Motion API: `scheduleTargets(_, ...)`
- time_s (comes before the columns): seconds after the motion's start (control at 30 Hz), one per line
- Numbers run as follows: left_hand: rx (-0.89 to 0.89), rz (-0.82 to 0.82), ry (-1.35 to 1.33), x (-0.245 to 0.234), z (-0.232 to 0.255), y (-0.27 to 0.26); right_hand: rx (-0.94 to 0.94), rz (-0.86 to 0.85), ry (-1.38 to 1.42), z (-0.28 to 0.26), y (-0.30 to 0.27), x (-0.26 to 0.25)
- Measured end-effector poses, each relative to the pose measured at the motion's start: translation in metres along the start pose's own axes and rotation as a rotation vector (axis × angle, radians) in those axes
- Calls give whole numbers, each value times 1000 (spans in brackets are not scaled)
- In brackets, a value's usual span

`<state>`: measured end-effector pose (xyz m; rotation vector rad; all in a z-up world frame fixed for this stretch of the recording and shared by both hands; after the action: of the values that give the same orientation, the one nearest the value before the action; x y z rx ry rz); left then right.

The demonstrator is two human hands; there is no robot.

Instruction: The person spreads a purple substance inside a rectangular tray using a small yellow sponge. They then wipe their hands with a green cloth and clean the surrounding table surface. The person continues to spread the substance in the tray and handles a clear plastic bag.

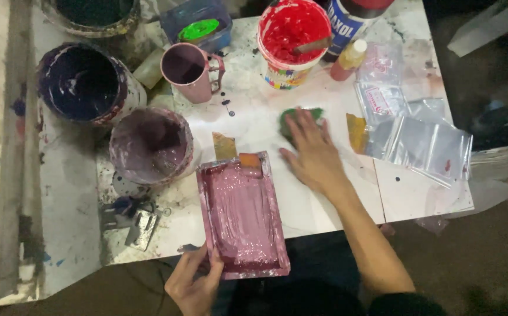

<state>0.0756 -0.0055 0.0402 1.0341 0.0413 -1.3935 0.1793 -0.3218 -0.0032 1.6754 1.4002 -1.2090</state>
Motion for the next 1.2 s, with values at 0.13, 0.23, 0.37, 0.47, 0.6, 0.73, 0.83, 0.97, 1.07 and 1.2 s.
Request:
scheduleTargets(0.13,35,-35,-23,9,-3,0,182,43,7,32,-70,-6)
scheduleTargets(0.23,59,-57,-16,15,-1,6,80,51,-202,13,-138,17)
scheduleTargets(0.37,77,-58,-42,20,2,13,86,30,-299,47,-177,20)
scheduleTargets(0.47,122,-50,-87,18,6,21,256,70,-245,62,-145,0)
scheduleTargets(0.6,200,-35,-67,10,25,35,246,109,-63,5,-104,11)
scheduleTargets(0.73,215,-23,-42,0,42,49,231,42,-11,-16,-134,35)
scheduleTargets(0.83,184,-38,-94,1,41,50,233,-41,41,-16,-159,52)
scheduleTargets(0.97,182,-32,-46,-2,28,45,350,-32,-51,37,-167,21)
scheduleTargets(1.07,169,-41,-49,-2,20,36,518,108,-146,84,-171,-15)
scheduleTargets(1.2,169,-46,-31,5,18,31,398,35,-129,14,-144,-4)
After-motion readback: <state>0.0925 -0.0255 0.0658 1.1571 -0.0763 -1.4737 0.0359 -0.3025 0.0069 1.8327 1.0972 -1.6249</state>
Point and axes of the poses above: each hand's wrist, its own y-axis towards the middle knuckle, its own x-axis out of the palm, z = x × y, the point moved 9 cm from there along y, towards the middle knuckle, and after that the axes turned 13 degrees about x, right-handed, at the moved point
